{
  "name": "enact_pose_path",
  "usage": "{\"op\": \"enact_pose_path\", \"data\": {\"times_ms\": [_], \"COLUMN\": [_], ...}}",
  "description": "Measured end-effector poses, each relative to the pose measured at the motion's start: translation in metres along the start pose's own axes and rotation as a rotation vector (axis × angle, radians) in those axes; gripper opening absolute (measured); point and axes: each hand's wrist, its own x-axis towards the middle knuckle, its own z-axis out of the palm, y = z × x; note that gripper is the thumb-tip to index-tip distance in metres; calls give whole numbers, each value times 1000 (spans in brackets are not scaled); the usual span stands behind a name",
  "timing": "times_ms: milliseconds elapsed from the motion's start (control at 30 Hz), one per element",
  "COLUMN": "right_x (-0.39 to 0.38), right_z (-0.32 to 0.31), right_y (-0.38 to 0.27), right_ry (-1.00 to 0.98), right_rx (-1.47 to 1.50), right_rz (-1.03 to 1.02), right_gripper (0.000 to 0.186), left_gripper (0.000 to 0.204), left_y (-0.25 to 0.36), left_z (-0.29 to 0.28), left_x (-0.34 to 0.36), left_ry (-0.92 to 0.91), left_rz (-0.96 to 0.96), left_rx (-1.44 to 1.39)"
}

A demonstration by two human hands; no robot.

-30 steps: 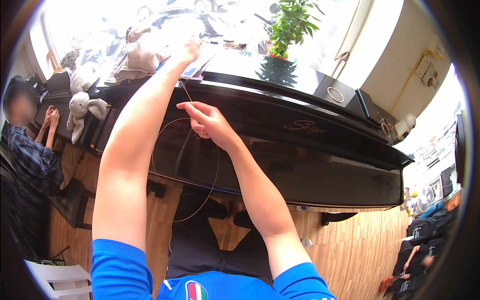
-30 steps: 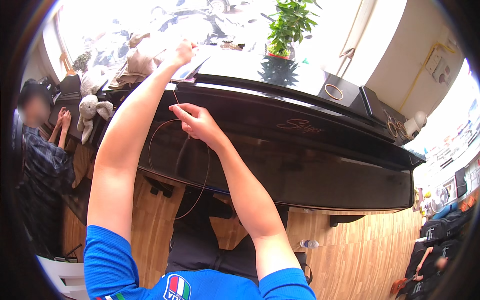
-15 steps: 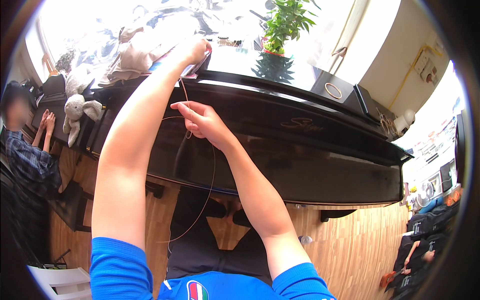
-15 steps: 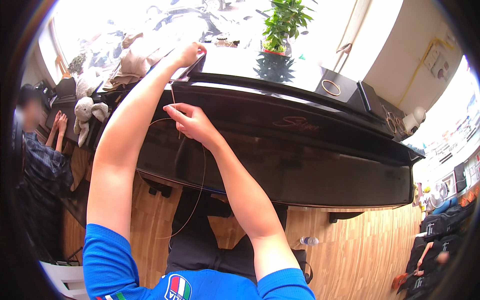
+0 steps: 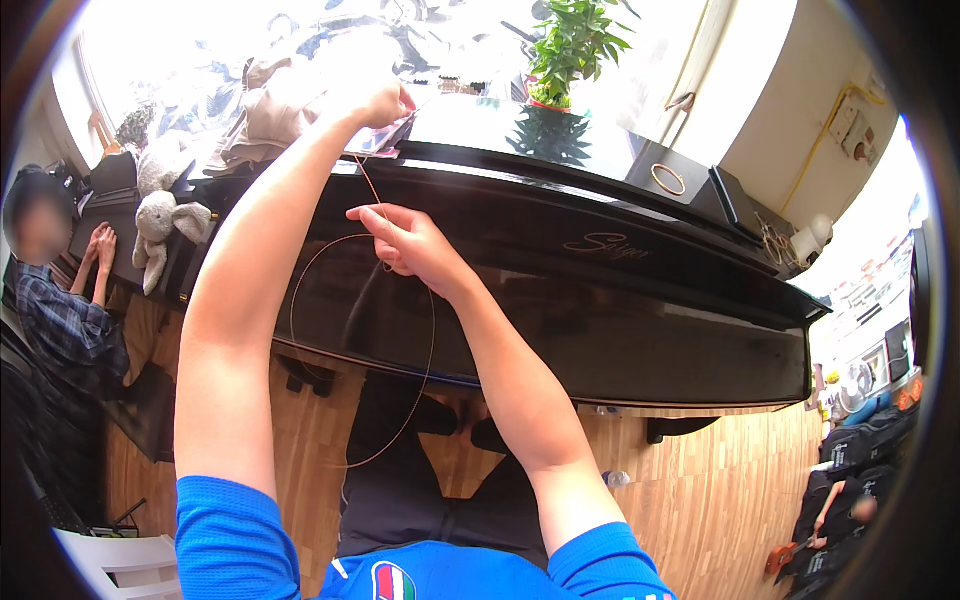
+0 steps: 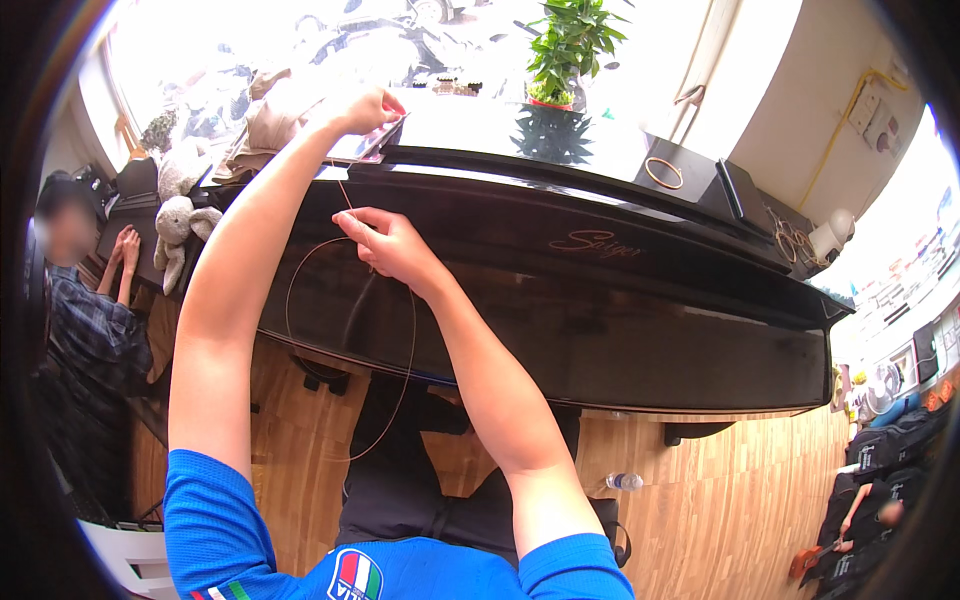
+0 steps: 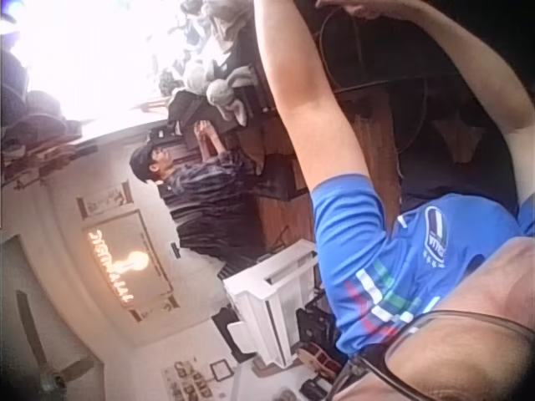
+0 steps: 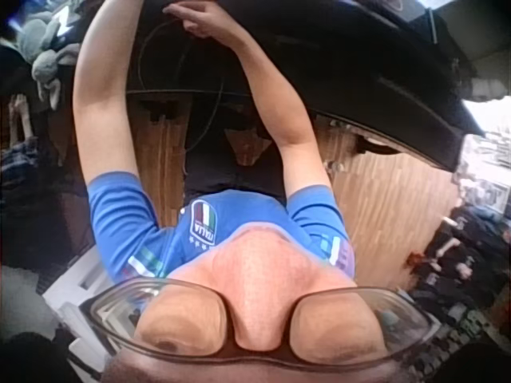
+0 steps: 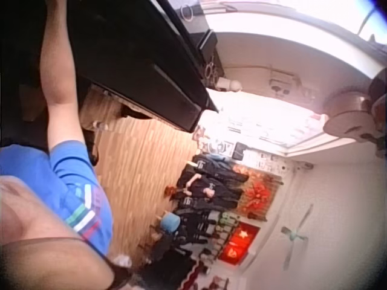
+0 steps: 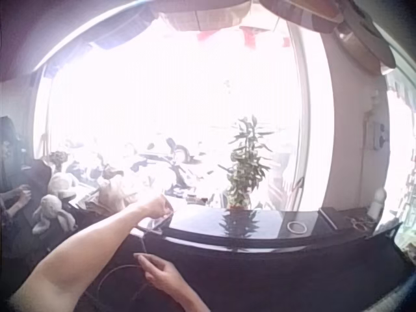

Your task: The person manipulates a thin copper wire by hand, repeatedly bending it into loops and straightening it against a piano surface. The wire is handled one at a time, with no tools visible.

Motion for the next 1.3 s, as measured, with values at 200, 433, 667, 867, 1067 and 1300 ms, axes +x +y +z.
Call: {"op": "enact_pose_path", "data": {"times_ms": [200,433,667,867,1067,1300], "right_x": [4,6,1,1,1,-12], "right_z": [-3,-7,-19,-25,-40,-27], "right_y": [3,2,2,1,11,5], "right_ry": [-1,15,37,9,-78,-31], "right_rx": [21,34,39,71,148,0], "right_rz": [14,56,110,157,163,198], "right_gripper": [49,53,56,50,39,39], "left_gripper": [31,46,73,78,79,58], "left_y": [-4,-25,4,6,33,46], "left_z": [-4,-10,-33,-46,-56,-46], "left_x": [7,15,-11,-27,-47,-61], "left_ry": [-142,-141,-86,-68,-29,65], "left_rz": [29,-93,-137,-64,82,144], "left_rx": [-52,-214,-460,-535,-383,-319]}}
